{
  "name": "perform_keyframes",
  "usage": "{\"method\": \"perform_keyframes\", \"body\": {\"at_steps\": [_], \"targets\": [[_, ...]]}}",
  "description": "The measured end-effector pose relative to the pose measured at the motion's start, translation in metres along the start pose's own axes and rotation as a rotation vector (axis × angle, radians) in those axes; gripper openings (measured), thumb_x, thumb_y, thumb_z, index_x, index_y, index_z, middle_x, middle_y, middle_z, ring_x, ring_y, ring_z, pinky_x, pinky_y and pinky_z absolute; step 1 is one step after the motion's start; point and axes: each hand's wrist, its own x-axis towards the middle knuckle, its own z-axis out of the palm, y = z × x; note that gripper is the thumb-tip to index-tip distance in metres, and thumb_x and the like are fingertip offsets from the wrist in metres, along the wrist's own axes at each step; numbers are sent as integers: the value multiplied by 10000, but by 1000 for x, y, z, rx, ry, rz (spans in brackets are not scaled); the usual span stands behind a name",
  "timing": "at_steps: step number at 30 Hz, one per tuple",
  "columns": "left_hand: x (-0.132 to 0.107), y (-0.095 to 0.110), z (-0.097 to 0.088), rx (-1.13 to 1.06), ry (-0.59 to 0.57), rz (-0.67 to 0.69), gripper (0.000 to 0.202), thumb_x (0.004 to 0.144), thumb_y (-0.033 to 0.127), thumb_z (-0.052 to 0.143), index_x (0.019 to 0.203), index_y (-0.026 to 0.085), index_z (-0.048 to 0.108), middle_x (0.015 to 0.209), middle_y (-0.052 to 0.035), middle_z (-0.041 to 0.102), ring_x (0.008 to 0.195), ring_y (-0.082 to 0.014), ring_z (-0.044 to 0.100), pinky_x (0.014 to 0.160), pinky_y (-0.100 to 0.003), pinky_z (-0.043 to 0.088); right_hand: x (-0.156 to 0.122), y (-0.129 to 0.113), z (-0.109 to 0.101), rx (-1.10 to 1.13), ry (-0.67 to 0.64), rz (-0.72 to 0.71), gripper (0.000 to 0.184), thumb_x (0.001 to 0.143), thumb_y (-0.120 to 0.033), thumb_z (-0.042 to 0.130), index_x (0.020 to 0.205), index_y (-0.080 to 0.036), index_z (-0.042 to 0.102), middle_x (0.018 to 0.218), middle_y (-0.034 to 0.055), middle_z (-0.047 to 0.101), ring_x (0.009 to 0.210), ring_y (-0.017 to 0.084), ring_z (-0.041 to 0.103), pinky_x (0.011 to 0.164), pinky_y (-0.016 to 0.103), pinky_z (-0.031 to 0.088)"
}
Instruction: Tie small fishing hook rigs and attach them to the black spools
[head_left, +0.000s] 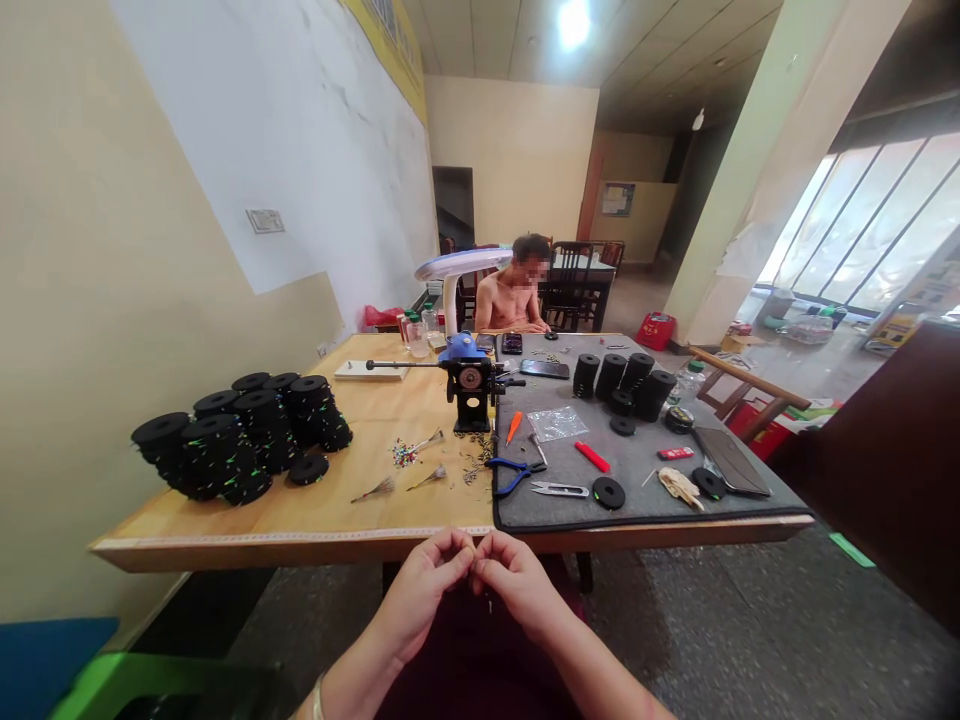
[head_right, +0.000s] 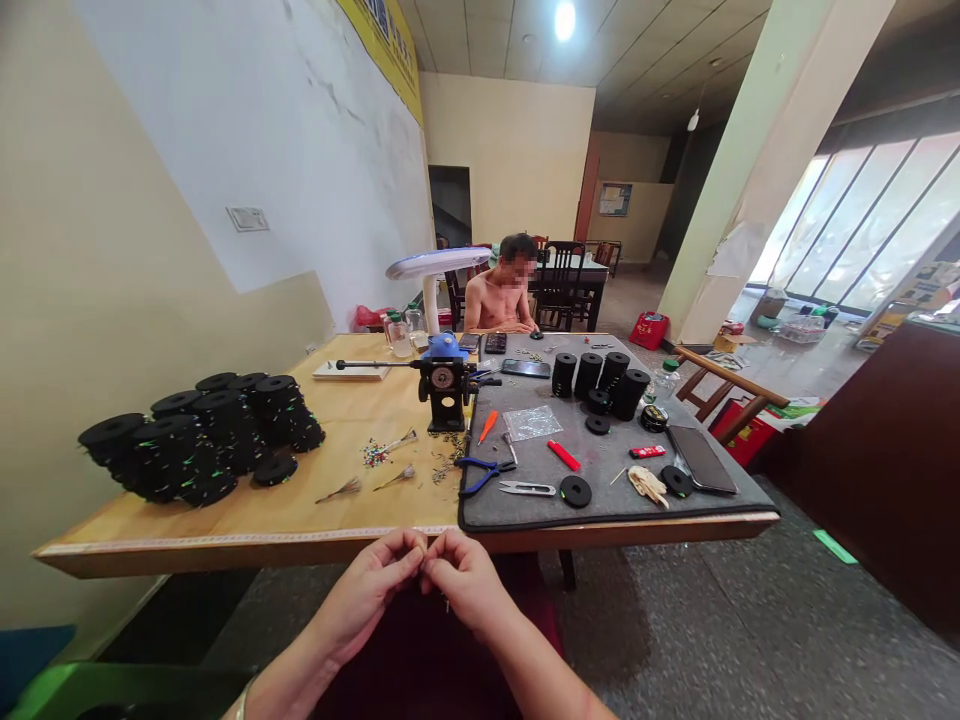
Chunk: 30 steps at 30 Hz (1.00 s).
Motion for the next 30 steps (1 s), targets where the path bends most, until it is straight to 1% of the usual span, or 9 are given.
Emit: {"method": "perform_keyframes", "body": {"at_steps": [3,6,11,14,18,21,25,27,30], "targets": [[1,-2,-1,-8,32,-23,311,678,406,752,632,162,564,577,40,505,543,-104,432,540,-232,303,0,2,0,0,8,9,140,692,-278,602,660,-184,504,538,-46,547,494,90,425,534,223,321],[2,-4,-2,1,47,-14,317,679,408,751,628,162,558,570,46,487,539,-97,411,529,-227,283,1,5,0,7,17,4,129,691,-271,597,658,-181,510,539,-42,554,501,92,450,541,223,333],[3,-5,-4,-34,50,-8,283,708,396,729,666,160,578,581,38,512,529,-90,388,525,-220,293,3,9,-1,-13,27,-1,87,688,-236,583,654,-178,527,542,-38,568,505,98,483,547,228,349],[5,-3,-5,-113,31,-28,288,680,379,765,668,151,588,597,31,513,532,-82,382,523,-211,317,2,13,-5,-53,10,-6,86,700,-235,585,654,-180,537,549,-37,575,513,102,485,556,231,359],[7,2,-7,-252,48,-79,294,607,312,834,671,140,605,659,26,517,552,-66,405,526,-190,346,0,23,-15,-104,-36,-53,91,732,-236,582,665,-176,568,659,-4,643,630,130,544,667,252,406],[7,7,-7,-294,39,-86,274,615,278,835,680,138,609,684,22,527,560,-58,414,525,-177,347,-1,31,-21,-108,-57,-59,78,730,-222,579,671,-171,583,702,12,666,688,148,569,728,268,412],[5,11,-5,-254,32,-79,266,628,286,824,673,142,605,689,22,533,555,-60,416,533,-187,353,-3,33,-22,-67,-64,-24,82,721,-234,585,666,-174,572,642,0,654,643,146,562,712,272,407],[6,11,-4,-182,23,-69,266,647,324,806,675,148,607,653,29,525,542,-68,407,529,-195,344,-4,28,-20,-12,-100,-12,81,724,-247,590,703,-169,585,648,3,664,638,148,569,714,278,404],[7,7,-3,-25,42,-4,267,676,369,771,668,153,614,623,30,528,558,-89,414,543,-207,344,-5,16,-15,73,-143,6,94,738,-236,567,787,-163,602,642,2,677,621,147,568,727,288,401]]}}
